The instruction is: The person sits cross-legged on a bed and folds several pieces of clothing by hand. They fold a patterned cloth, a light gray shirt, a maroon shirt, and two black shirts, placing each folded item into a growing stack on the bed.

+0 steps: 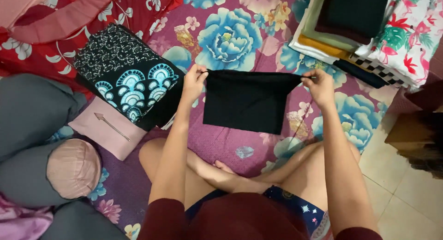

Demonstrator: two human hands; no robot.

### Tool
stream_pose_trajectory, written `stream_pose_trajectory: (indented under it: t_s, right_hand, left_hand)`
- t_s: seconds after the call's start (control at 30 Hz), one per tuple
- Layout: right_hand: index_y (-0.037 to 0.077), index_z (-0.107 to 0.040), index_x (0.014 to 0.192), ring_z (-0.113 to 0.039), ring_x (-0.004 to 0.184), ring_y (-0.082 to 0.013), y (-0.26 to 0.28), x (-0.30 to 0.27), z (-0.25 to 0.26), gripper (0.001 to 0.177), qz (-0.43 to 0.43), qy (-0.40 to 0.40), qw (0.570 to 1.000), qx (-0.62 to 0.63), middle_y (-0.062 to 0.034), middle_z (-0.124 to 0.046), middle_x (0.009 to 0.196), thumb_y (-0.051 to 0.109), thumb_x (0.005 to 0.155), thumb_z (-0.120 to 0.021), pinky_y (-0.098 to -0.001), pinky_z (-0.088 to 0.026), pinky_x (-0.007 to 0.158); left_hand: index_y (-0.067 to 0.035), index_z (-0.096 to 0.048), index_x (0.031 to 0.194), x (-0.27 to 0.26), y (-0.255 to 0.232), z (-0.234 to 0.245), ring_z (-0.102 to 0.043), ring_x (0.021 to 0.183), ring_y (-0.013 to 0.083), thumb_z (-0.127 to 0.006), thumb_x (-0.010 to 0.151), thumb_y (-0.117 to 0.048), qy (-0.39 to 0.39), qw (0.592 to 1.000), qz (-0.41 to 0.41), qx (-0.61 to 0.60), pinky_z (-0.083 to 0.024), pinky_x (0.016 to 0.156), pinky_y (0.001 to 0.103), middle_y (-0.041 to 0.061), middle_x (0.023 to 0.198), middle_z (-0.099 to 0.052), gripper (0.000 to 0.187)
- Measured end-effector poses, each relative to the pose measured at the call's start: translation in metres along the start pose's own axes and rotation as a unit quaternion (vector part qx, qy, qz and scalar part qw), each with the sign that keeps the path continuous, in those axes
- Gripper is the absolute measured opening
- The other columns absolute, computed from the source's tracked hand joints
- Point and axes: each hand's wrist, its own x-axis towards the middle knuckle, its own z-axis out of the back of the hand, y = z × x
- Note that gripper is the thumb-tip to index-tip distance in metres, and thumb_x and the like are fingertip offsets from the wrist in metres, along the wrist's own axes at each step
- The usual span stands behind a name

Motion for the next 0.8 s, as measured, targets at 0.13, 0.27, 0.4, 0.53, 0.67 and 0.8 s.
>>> stream_pose_trajectory:
  t_s: [0.13,0.27,0.4,0.53,0.67,0.8]
  right_hand:
    - [-0.002,-0.071,0.111,-0.070,0.102,-0.0308,0.006,-0.038,0.006,0.020,0.020,0.046,0.999,-0.008,-0.0248,-0.071,0.107,-0.005,0.092,-0.078,-0.0410,-0.057,0.088]
    - [0.003,-0.077,0.103,-0.072,0.102,-0.0298,-0.016,-0.083,-0.004,0.018,0.008,0.047,0.998,-0.048,-0.0209,-0.075,0.103,-0.003,0.087,-0.081,-0.0365,-0.056,0.089]
    - [0.009,-0.080,0.097,-0.073,0.103,-0.0295,-0.049,-0.115,-0.017,0.019,0.047,0.062,0.993,-0.090,-0.0145,-0.077,0.102,0.000,0.082,-0.085,-0.0370,-0.057,0.090]
    - [0.006,-0.079,0.089,-0.074,0.096,-0.0363,-0.076,-0.135,-0.028,0.014,0.030,0.136,0.981,-0.134,-0.0153,-0.078,0.096,-0.001,0.077,-0.082,-0.0418,-0.059,0.086]
    - [0.009,-0.079,0.090,-0.073,0.097,-0.0372,-0.091,-0.139,-0.037,0.013,0.040,0.177,0.964,-0.195,-0.0101,-0.077,0.097,0.006,0.077,-0.081,-0.0477,-0.058,0.089]
    - [0.014,-0.078,0.090,-0.074,0.101,-0.0340,-0.099,-0.139,-0.042,0.015,0.033,0.194,0.949,-0.247,-0.0061,-0.078,0.097,0.009,0.076,-0.080,-0.0462,-0.056,0.095]
  left_hand:
    - [-0.001,-0.059,0.104,-0.032,-0.038,0.008,-0.067,0.116,0.0382,-0.063,0.101,0.001,0.016,1.000,0.005,-0.011,-0.055,0.098,0.049,0.026,0.129,-0.065,0.005]
    - [0.002,-0.062,0.105,-0.066,-0.025,0.017,-0.061,0.120,0.0493,-0.065,0.098,0.002,0.048,0.999,0.016,-0.006,-0.051,0.101,0.057,0.032,0.135,-0.060,0.007]
    - [0.001,-0.067,0.095,-0.100,0.026,0.023,-0.067,0.115,0.0358,-0.073,0.089,0.008,0.028,1.000,-0.002,0.013,-0.055,0.097,0.045,0.021,0.129,-0.066,0.011]
    - [-0.002,-0.072,0.089,-0.121,0.074,0.028,-0.070,0.107,0.0296,-0.077,0.082,0.004,0.057,0.996,0.029,0.058,-0.057,0.094,0.038,0.013,0.121,-0.070,0.011]
    - [-0.004,-0.076,0.090,-0.133,0.103,0.026,-0.071,0.106,0.0316,-0.080,0.079,0.003,0.078,0.991,0.037,0.098,-0.058,0.093,0.037,0.012,0.119,-0.070,0.015]
    - [-0.006,-0.076,0.086,-0.133,0.112,0.027,-0.071,0.105,0.0357,-0.081,0.075,0.001,0.105,0.984,0.012,0.146,-0.061,0.090,0.039,0.011,0.115,-0.071,0.014]
